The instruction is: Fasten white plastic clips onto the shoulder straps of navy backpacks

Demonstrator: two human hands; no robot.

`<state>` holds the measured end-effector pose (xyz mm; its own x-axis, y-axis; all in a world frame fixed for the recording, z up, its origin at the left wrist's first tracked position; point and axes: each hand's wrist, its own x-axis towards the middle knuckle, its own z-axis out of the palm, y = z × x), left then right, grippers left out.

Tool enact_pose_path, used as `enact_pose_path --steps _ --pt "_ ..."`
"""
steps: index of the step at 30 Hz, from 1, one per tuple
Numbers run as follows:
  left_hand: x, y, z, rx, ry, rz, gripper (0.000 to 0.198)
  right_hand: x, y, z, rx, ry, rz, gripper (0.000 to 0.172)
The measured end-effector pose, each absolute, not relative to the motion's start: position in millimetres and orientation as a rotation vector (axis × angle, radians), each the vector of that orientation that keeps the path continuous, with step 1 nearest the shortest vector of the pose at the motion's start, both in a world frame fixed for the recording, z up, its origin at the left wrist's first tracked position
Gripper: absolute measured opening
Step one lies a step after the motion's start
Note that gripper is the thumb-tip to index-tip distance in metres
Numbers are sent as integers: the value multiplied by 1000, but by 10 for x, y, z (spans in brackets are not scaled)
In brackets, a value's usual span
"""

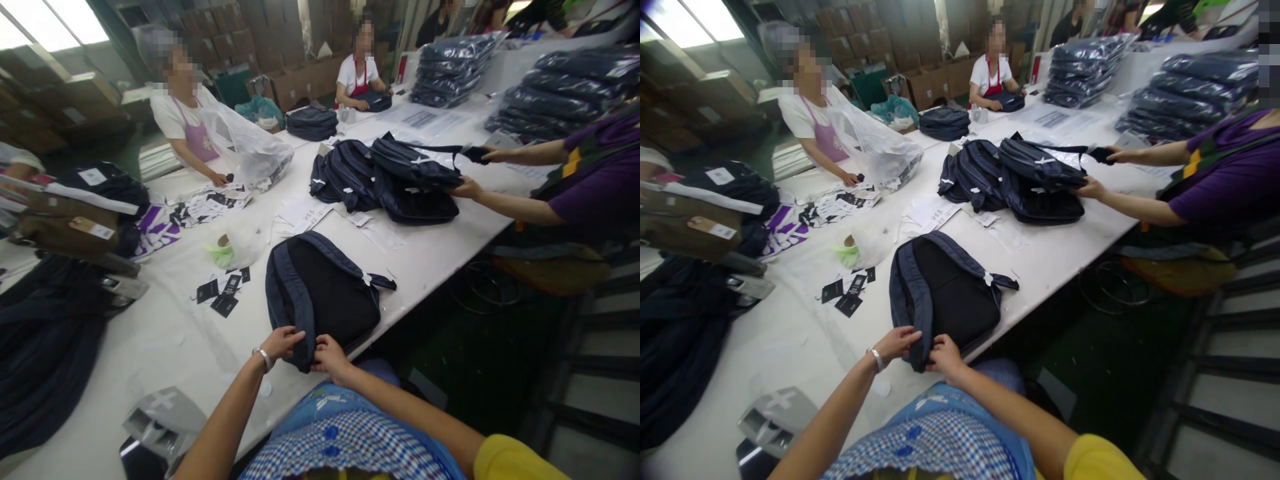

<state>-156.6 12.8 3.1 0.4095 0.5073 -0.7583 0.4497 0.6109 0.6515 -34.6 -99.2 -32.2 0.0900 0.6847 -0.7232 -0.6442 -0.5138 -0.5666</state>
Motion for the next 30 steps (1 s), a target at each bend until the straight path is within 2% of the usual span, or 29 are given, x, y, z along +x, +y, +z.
enact_pose_path --steps 4,8,13,17,19,23,27,30 --pt "-1756 73 263 862 1087 224 33 -340 -1006 -253 -1342 -51 1650 60" --pt "-1881 71 468 680 940 423 30 -271 -971 -72 -1146 47 1676 58" --pt "-1909 88 608 486 927 509 20 -196 -878 47 -952 323 1762 54" --pt "-1881 125 811 472 986 578 14 -213 -849 84 -1158 -199 1639 47" --pt "-1849 154 973 550 951 619 20 -224 -831 170 -1268 -557 1442 45" --pt "-1731 263 1362 793 911 605 43 -277 -710 434 -1288 -989 1160 52" --pt "-1557 417 1706 1061 909 601 56 -408 -475 570 -1290 -1072 1146 46" --pt "-1456 520 1863 1161 890 573 57 -437 -296 563 -1231 -1079 1266 33"
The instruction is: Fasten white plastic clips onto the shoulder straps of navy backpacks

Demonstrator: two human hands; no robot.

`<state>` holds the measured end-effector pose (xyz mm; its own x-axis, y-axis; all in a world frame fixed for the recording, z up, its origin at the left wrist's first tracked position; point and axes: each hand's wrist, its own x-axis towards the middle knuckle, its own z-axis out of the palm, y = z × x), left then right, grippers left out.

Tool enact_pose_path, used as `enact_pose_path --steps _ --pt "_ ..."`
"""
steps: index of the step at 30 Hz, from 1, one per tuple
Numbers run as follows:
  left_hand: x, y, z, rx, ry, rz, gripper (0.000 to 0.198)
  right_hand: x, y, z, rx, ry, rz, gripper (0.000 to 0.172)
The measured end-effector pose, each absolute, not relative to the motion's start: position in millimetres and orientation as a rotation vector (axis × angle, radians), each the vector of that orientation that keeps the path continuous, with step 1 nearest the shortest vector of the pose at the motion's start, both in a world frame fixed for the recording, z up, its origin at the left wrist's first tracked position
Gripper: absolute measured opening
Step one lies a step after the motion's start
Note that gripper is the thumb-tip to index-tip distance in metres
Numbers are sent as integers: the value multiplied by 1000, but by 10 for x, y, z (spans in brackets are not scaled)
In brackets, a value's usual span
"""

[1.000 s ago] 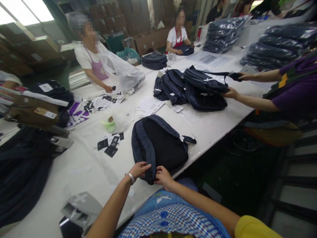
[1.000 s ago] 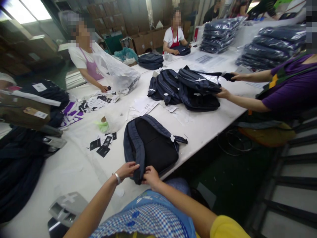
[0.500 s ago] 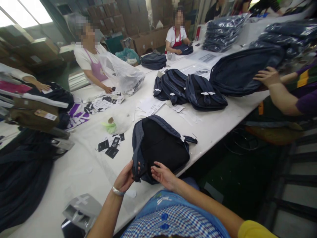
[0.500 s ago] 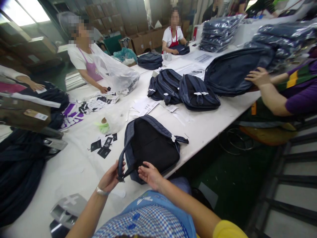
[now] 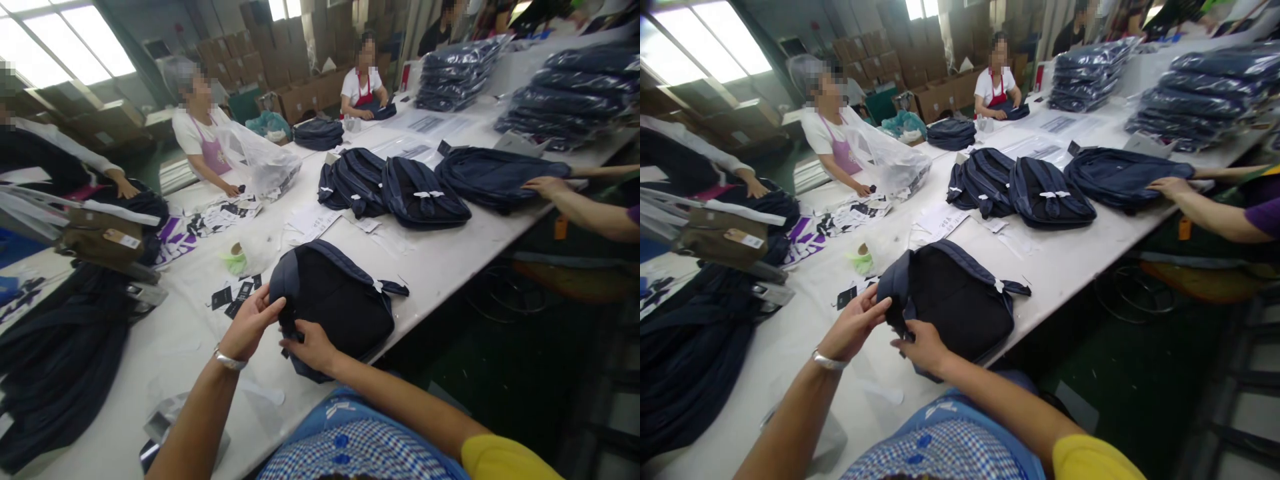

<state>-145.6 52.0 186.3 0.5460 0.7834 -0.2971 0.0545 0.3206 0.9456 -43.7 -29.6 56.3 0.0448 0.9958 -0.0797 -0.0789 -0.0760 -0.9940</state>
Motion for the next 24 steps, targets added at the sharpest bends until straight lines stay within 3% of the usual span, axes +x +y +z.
enact_pose_path --steps 5,10,15,20,24 --pt "-1453 585 1860 1100 856 625 56 -212 -164 555 -939 -1044 1604 35" --pt "-1467 499 1664 969 825 674 52 -149 -309 561 -1018 -1157 1563 46" --pt "-1392 504 1612 917 805 774 48 -332 -416 436 -1248 -1130 1294 21" --pt "-1390 538 1641 901 802 807 44 -230 -353 321 -1294 -1151 1216 18" --pt "-1446 428 1565 783 848 783 26 -89 -204 281 -1489 -1152 1160 18"
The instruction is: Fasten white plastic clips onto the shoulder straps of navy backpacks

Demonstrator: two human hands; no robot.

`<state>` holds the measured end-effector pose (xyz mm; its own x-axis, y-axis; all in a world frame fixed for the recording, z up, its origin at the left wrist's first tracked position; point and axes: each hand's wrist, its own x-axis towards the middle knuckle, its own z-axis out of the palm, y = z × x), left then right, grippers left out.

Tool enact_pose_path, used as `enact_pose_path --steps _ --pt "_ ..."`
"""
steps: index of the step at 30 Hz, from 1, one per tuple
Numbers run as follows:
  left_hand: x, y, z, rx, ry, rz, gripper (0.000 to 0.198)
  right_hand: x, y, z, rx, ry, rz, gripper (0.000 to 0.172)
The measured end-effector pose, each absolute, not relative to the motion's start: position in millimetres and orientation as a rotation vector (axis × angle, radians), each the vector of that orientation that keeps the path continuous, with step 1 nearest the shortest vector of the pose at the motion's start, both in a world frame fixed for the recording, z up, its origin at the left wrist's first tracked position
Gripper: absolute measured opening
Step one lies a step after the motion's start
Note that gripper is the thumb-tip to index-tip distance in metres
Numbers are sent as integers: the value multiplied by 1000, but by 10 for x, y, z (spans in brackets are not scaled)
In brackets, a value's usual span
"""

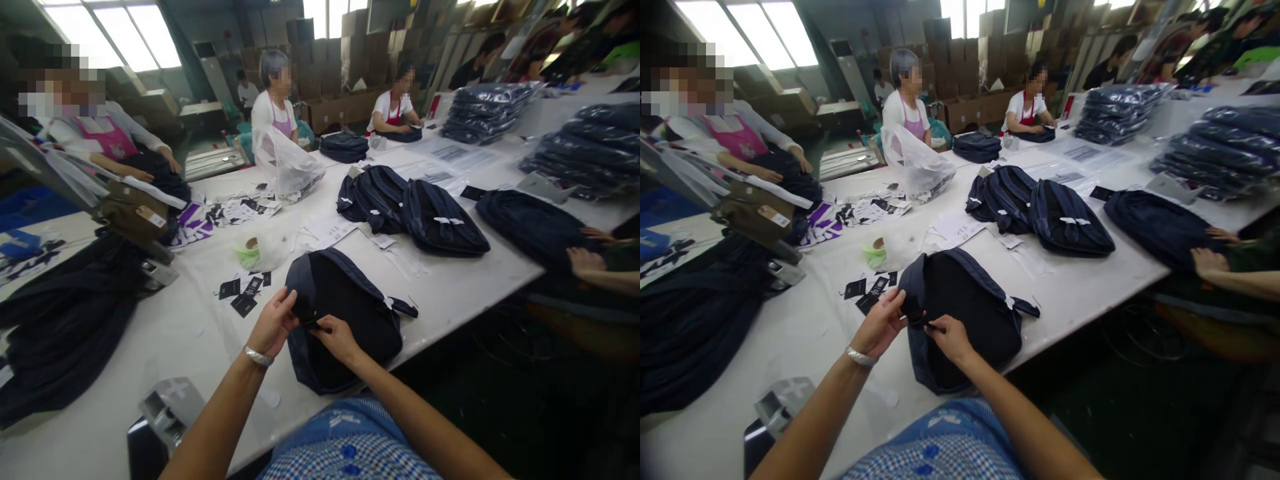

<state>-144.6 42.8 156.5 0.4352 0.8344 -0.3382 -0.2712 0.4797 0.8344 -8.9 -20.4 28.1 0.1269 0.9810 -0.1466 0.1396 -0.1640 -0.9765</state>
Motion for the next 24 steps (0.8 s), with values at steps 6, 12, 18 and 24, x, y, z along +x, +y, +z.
enact_pose_path --steps 6,12,18,24 --pt "-1521 -29 972 632 1023 740 33 -13 26 23 -1550 -901 1300 27" --pt "-1648 -431 188 625 1209 722 37 9 10 -329 -1683 -915 1324 25" --pt "-1733 -461 -78 677 1338 628 46 -31 13 -447 -1715 -947 1355 22" --pt "-1692 -358 -119 880 1275 600 44 -3 47 -433 -1676 -1006 1352 20"
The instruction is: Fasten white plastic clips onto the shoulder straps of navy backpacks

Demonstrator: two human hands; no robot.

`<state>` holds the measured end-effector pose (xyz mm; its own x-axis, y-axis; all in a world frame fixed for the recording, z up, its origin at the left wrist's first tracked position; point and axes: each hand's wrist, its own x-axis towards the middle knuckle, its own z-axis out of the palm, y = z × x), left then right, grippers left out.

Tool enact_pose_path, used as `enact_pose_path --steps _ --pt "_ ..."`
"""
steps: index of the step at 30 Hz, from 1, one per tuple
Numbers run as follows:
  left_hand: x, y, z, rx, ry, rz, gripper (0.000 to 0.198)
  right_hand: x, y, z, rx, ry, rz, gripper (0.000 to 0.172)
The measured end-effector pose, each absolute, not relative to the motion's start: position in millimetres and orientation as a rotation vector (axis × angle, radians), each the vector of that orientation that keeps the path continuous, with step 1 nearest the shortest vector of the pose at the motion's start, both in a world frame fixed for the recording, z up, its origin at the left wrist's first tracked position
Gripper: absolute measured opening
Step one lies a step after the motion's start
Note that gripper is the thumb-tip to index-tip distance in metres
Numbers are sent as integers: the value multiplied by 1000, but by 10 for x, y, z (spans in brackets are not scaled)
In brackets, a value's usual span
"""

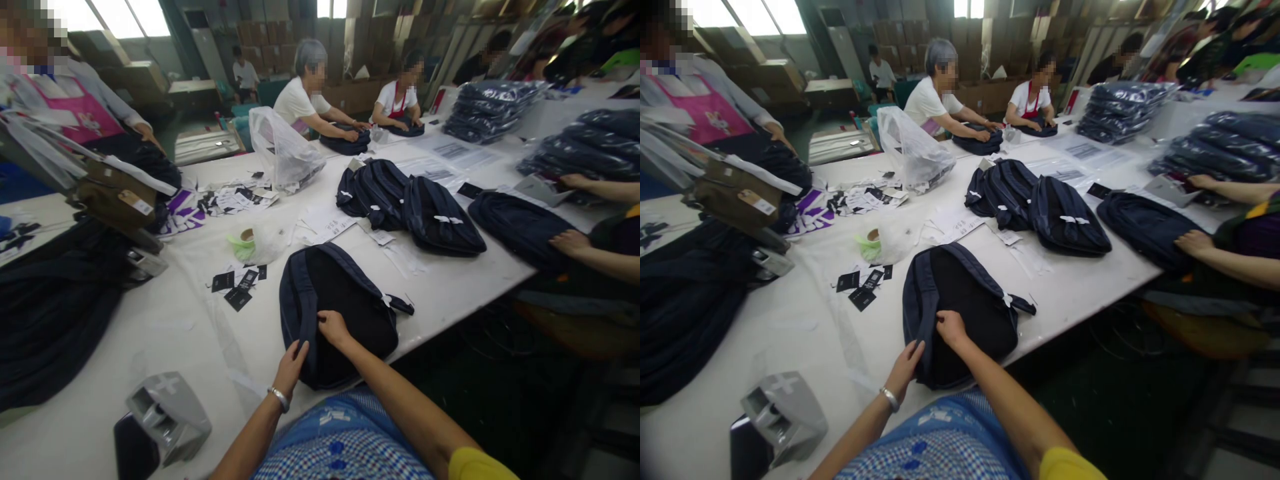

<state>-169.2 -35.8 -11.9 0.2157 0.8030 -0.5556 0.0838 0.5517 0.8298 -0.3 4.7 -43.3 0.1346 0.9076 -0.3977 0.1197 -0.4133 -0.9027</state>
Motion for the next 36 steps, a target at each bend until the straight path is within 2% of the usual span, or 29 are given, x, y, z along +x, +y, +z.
enact_pose_path --steps 9,18,22,28,33,36 --pt "-1726 -334 -290 990 1147 465 42 55 50 -415 -1580 -963 1557 24" --pt "-1685 -173 -120 848 1232 355 51 24 58 -409 -1561 -948 1641 26" --pt "-1557 -26 -71 811 1332 372 44 21 67 -410 -1579 -1046 1575 28" --pt "-1607 178 19 438 1094 273 35 69 27 -408 -1646 -1190 1454 27" --pt "-1739 302 104 490 1107 186 26 66 22 -492 -1564 -1237 1537 20" --pt "-1758 304 67 578 1039 204 31 36 32 -568 -1529 -1187 1588 21"
